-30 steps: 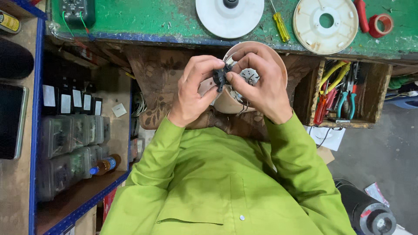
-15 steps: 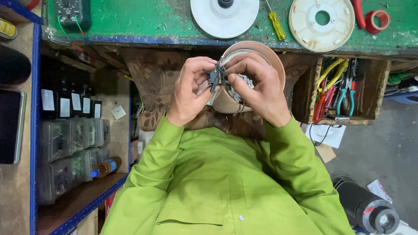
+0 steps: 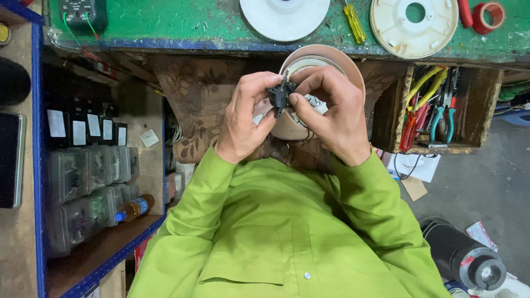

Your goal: The person repairs an electric kettle by removing the internal components, soldering wires, and using a screwdriver to reassemble the base unit.

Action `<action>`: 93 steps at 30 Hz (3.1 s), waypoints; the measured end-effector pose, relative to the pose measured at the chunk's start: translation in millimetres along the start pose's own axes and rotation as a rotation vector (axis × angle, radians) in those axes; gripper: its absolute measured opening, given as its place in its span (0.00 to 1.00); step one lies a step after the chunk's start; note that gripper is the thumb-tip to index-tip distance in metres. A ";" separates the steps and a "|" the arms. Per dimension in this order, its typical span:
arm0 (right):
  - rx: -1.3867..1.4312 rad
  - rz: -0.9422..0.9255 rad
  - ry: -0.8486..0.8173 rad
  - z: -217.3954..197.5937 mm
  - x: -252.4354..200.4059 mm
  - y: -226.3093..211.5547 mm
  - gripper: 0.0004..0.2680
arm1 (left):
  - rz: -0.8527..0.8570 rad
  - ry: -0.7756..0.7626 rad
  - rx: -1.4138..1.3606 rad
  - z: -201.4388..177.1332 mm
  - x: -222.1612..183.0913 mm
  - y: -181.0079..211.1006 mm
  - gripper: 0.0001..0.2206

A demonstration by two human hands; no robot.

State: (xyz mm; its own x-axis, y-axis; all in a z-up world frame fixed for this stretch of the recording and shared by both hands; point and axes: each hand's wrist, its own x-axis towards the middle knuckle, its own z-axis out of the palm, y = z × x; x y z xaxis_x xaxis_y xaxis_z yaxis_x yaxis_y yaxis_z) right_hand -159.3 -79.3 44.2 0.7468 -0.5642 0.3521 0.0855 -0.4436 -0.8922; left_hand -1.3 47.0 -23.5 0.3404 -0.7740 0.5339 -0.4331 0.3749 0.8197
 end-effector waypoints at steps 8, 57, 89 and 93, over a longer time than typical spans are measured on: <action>0.126 0.099 -0.016 -4.6 -5.8 15.1 0.04 | 0.024 -0.021 0.107 2.7 -1.1 5.9 0.29; 0.385 0.221 -0.098 -16.6 -11.8 18.1 0.12 | 0.038 0.053 -0.150 9.3 1.5 -2.0 0.18; 0.250 0.119 -0.008 -52.8 -7.9 6.1 0.11 | 0.054 0.060 0.064 21.1 2.7 12.2 0.20; -0.057 0.034 0.070 -105.3 3.5 18.4 0.10 | 0.031 0.092 0.083 21.5 5.5 14.5 0.22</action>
State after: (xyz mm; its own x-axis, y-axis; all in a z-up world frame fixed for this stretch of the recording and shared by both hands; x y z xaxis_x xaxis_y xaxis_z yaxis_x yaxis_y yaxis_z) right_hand -224.5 -162.7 58.9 0.7007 -0.6258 0.3426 0.0221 -0.4609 -0.8872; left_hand -23.7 37.2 -13.1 0.3993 -0.7109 0.5790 -0.5108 0.3519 0.7843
